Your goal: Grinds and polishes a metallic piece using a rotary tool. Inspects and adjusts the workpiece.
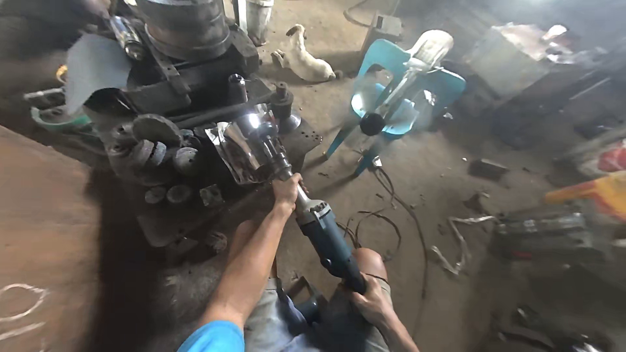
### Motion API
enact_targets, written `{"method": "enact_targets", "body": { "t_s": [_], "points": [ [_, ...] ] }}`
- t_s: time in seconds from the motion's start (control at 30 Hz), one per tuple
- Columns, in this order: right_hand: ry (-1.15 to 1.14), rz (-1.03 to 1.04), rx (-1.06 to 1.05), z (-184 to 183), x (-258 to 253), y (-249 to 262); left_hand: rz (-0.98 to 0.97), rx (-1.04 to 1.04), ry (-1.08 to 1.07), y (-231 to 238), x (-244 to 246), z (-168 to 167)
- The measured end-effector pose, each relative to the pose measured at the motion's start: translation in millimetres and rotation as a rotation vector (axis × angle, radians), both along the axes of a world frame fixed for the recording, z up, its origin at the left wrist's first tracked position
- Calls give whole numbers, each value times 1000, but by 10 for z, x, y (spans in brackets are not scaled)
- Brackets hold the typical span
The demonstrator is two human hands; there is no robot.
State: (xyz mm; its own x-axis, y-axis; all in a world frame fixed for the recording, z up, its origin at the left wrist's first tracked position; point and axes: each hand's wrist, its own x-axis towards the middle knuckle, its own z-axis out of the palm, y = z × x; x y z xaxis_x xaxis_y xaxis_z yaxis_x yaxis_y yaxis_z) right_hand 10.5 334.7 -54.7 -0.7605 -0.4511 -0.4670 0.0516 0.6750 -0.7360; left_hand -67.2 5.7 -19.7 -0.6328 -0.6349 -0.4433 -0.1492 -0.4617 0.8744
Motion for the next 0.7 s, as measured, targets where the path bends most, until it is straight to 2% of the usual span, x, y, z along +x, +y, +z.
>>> {"method": "enact_targets", "body": {
  "t_s": [0.17,0.37,0.7],
  "points": [
    [130,83,31,-73,60,-21,49,18,126,-98,175,-108],
    [118,172,175,-18,43,-59,135,19,133,-162,350,-184],
    [73,74,47,-56,13,-35,60,30,82,-87,193,-64]
  ]
}}
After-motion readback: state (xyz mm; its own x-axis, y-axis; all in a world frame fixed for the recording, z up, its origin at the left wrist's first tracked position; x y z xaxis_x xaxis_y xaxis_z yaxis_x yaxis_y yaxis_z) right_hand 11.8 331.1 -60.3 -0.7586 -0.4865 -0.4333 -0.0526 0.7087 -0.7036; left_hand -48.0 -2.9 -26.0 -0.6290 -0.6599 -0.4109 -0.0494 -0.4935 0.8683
